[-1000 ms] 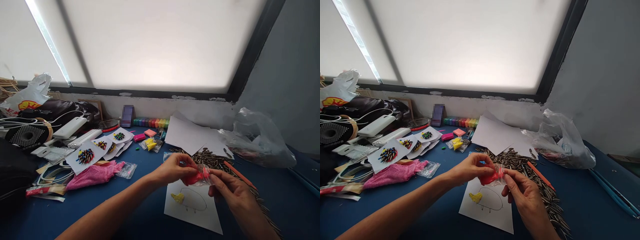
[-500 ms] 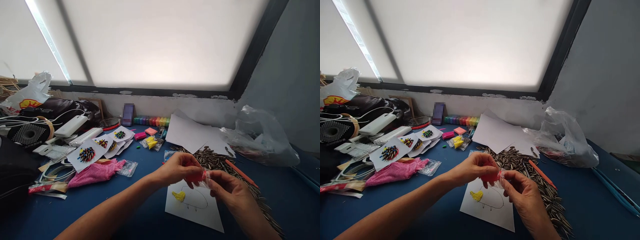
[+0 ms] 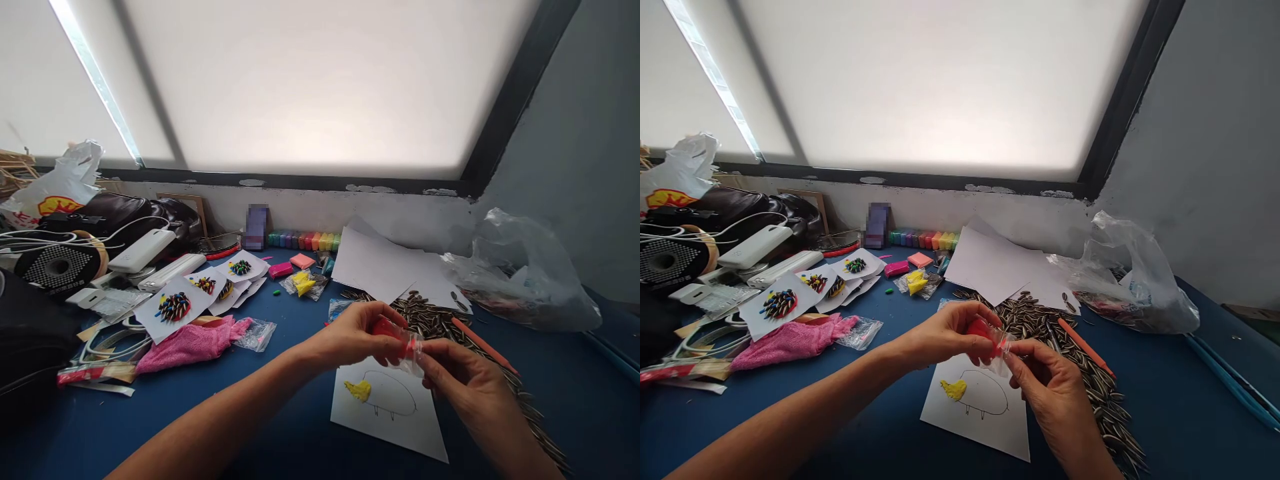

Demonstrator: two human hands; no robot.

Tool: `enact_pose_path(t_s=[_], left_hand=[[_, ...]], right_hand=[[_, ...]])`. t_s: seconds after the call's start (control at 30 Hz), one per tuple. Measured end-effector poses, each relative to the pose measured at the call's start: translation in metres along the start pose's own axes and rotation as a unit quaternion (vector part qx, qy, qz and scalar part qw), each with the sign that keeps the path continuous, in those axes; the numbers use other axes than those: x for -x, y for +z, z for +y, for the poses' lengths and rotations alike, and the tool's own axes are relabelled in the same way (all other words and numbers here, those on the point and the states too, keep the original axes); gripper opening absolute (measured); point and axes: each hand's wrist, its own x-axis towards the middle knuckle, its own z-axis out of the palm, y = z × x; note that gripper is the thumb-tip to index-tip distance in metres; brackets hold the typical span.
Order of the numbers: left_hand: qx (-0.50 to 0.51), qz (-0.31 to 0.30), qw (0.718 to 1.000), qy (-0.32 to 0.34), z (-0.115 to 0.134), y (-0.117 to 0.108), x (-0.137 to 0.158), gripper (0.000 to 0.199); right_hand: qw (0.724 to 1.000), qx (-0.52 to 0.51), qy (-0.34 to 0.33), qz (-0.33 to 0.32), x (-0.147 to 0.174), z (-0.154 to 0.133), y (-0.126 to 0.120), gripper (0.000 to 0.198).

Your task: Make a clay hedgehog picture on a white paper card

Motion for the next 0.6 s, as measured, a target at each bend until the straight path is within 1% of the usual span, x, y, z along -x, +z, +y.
enact_pose_path(t_s=[0.07, 0.1, 0.2, 0.27, 0.33, 0.43, 0.5, 0.57, 0.6], left_hand=[[-0.015, 0.0, 1.0, -0.027, 0.001, 0.0, 0.001, 0.057], [-0.026, -0.007, 0.999, -0.043, 0.0, 0.001, 0.002, 0.059], [-0.058, -0.051, 0.995, -0.07, 0.0, 0.001, 0.004, 0.051], [-0.068, -0.07, 0.993, -0.067, -0.001, 0.002, 0.005, 0.046], [-0.068, -0.06, 0.994, -0.061, 0.0, 0.001, 0.006, 0.045], [-0.064, -0.034, 0.996, -0.046, 0.002, -0.002, 0.006, 0.046], [-0.064, -0.011, 0.997, -0.031, 0.001, -0.004, 0.005, 0.046], [-0.071, 0.019, 0.997, -0.024, 0.001, -0.005, 0.003, 0.048], [-0.08, 0.022, 0.996, -0.024, 0.001, -0.005, 0.002, 0.048]], right_hand=[[1.0, 0.009, -0.019, -0.009, 0.002, 0.003, 0.002, 0.034], [0.999, 0.01, -0.027, -0.013, 0.003, 0.005, 0.003, 0.033], [0.999, -0.002, -0.032, -0.018, 0.006, 0.012, 0.005, 0.031], [1.0, -0.014, -0.011, -0.018, 0.004, 0.014, 0.004, 0.034], [0.999, -0.024, 0.026, -0.028, 0.001, 0.015, 0.002, 0.041], [0.995, -0.037, 0.071, -0.062, -0.003, 0.014, -0.001, 0.045], [0.993, -0.044, 0.071, -0.082, -0.003, 0.013, -0.001, 0.048], [0.995, -0.039, 0.056, -0.073, -0.003, 0.013, 0.001, 0.051], [0.996, -0.032, 0.049, -0.063, -0.003, 0.012, 0.002, 0.052]])
